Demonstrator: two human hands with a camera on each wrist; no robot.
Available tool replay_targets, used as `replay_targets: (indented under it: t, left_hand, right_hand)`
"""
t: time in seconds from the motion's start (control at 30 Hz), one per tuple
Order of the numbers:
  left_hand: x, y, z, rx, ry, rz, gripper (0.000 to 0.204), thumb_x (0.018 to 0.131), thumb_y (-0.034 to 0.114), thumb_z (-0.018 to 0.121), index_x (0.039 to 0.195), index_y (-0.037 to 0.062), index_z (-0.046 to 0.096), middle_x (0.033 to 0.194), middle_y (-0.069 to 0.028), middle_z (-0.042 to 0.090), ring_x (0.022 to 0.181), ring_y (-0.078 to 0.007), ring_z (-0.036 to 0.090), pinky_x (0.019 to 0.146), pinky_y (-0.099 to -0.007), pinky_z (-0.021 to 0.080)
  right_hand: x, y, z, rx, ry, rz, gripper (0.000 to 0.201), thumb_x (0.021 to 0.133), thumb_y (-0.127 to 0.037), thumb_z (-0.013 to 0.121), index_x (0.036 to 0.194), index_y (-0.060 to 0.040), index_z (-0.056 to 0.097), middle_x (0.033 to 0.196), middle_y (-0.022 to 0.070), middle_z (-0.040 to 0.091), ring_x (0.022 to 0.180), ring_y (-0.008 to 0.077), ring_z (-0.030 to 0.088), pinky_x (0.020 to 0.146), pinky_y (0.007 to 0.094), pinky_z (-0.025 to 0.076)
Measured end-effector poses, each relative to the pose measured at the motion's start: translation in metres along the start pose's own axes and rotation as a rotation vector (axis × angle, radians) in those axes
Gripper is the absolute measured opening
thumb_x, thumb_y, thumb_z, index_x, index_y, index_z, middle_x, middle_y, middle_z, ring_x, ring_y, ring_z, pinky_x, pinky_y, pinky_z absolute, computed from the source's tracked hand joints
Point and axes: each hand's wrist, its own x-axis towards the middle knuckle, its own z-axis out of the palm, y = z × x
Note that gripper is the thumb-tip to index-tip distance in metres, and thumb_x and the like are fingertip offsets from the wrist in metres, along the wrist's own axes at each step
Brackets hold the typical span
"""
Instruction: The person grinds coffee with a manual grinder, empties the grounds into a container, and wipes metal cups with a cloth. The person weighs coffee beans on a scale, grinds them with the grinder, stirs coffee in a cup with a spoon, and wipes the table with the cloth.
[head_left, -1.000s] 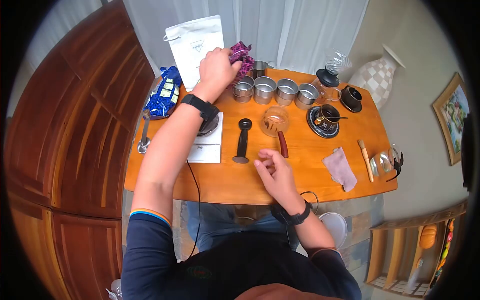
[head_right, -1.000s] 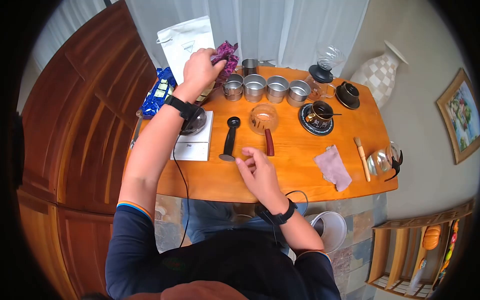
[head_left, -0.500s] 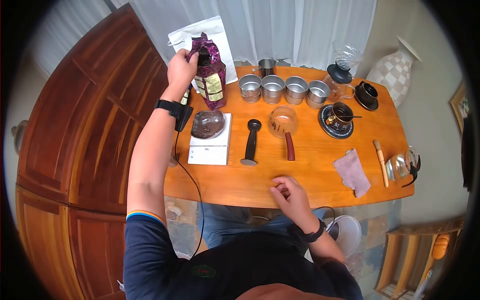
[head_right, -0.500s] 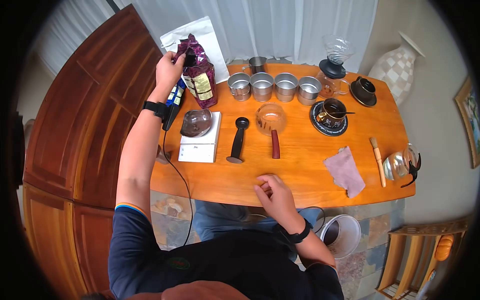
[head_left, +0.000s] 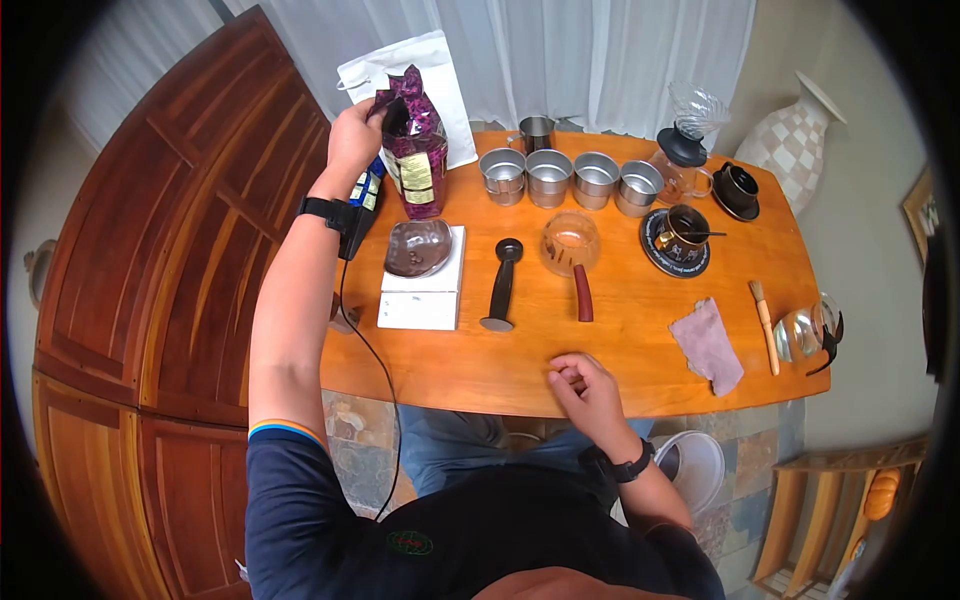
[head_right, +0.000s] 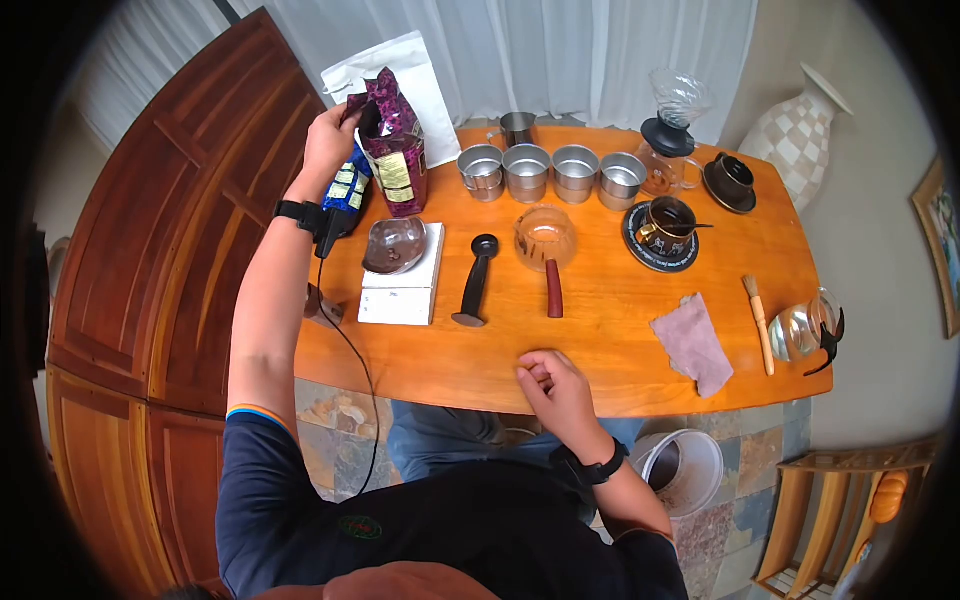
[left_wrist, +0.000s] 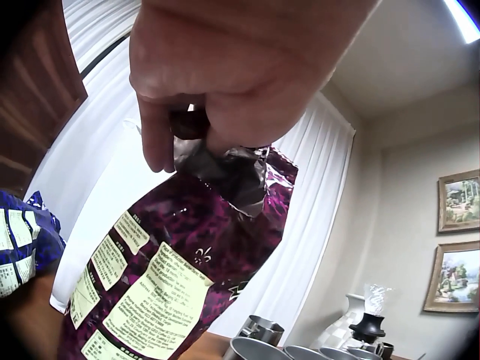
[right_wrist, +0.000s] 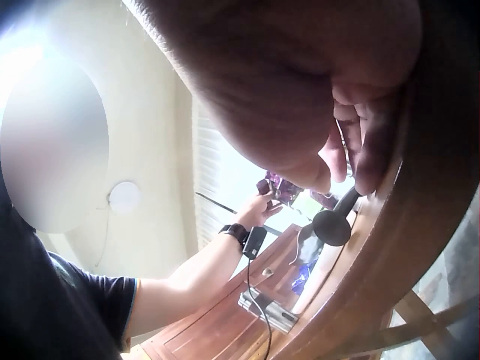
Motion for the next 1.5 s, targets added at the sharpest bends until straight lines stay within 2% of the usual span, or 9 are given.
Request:
replay_targets:
  t: [0.07,0.13,0.17,0.23,0.6,0.83,1.13,1.3,1.5]
  left_hand:
    - [-0.001,0.000,0.000,-0.011,-0.012,-0.005,0.025,0.095,0.019,0.065,0.116,0.0055,0.071,0.095,-0.0194,0.073,0.089,-0.0298,0.071,0.081,-0.0370,0.052]
    - [-0.004,0.001,-0.004,0.039,-0.027,-0.022,0.027,0.095,0.020,0.066,0.116,0.0054,0.070,0.095,-0.0195,0.073,0.088,-0.0298,0.071,0.081,-0.0369,0.052]
    - [-0.006,0.002,-0.005,0.041,-0.026,-0.025,0.027,0.095,0.020,0.066,0.116,0.0054,0.070,0.095,-0.0195,0.073,0.088,-0.0298,0.071,0.081,-0.0369,0.052]
    - [-0.008,0.006,-0.007,0.020,-0.026,-0.072,0.028,0.092,0.024,0.065,0.115,0.0102,0.072,0.099,-0.0223,0.071,0.097,-0.0405,0.068,0.084,-0.0430,0.053]
    - [-0.009,0.003,-0.004,0.134,-0.038,-0.097,0.030,0.091,0.023,0.059,0.115,0.0136,0.073,0.102,-0.0237,0.070,0.101,-0.0418,0.066,0.088,-0.0478,0.053]
    - [-0.011,0.008,-0.004,0.130,-0.048,-0.151,0.031,0.089,0.025,0.061,0.115,0.0137,0.074,0.103,-0.0212,0.072,0.102,-0.0397,0.067,0.089,-0.0466,0.053]
    - [-0.011,0.009,0.001,0.086,-0.108,-0.197,0.031,0.088,0.028,0.066,0.115,0.0142,0.074,0.101,-0.0168,0.074,0.101,-0.0362,0.069,0.089,-0.0430,0.053]
    - [-0.009,0.002,0.007,-0.010,-0.136,-0.252,0.035,0.085,0.032,0.071,0.114,0.0116,0.075,0.099,-0.0140,0.075,0.097,-0.0312,0.072,0.087,-0.0399,0.054]
    - [-0.008,0.009,0.007,-0.024,-0.152,-0.277,0.037,0.084,0.032,0.073,0.113,0.0095,0.075,0.100,-0.0140,0.076,0.098,-0.0296,0.072,0.086,-0.0386,0.054]
  right_hand:
    - [0.000,0.002,0.000,0.008,-0.003,0.015,0.014,0.092,-0.007,0.070,0.104,-0.0003,0.066,0.086,0.0081,0.064,0.072,0.0135,0.065,0.063,0.0246,0.052]
    - [0.001,0.001,0.001,0.029,-0.003,0.004,0.014,0.092,-0.007,0.071,0.105,-0.0026,0.068,0.083,0.0016,0.062,0.070,0.0060,0.057,0.062,0.0205,0.047]
    - [0.002,0.001,0.001,0.030,-0.007,0.004,0.014,0.092,-0.007,0.071,0.105,-0.0026,0.068,0.083,0.0016,0.062,0.070,0.0060,0.057,0.062,0.0205,0.047]
    - [0.002,0.001,-0.001,0.002,-0.032,0.029,0.015,0.092,-0.008,0.070,0.104,-0.0006,0.066,0.085,0.0076,0.065,0.072,0.0141,0.065,0.064,0.0257,0.052]
    - [0.007,-0.016,-0.017,-0.059,-0.143,0.067,0.026,0.092,-0.013,0.072,0.112,0.0002,0.063,0.090,0.0111,0.064,0.073,0.0180,0.066,0.067,0.0285,0.052]
    - [0.006,-0.016,-0.017,-0.136,-0.149,0.030,0.031,0.091,-0.017,0.074,0.114,0.0003,0.063,0.090,0.0132,0.064,0.073,0.0215,0.066,0.067,0.0310,0.053]
    - [0.005,-0.016,-0.015,-0.176,-0.136,0.068,0.029,0.091,-0.017,0.074,0.112,0.0003,0.065,0.089,0.0125,0.064,0.072,0.0203,0.066,0.067,0.0309,0.053]
    - [0.003,-0.014,-0.014,-0.140,-0.127,0.071,0.028,0.091,-0.017,0.073,0.112,0.0001,0.065,0.089,0.0119,0.065,0.072,0.0196,0.065,0.067,0.0301,0.053]
    - [0.003,-0.015,-0.013,-0.147,-0.120,0.079,0.028,0.091,-0.017,0.073,0.112,-0.0001,0.066,0.089,0.0115,0.065,0.071,0.0193,0.065,0.066,0.0300,0.053]
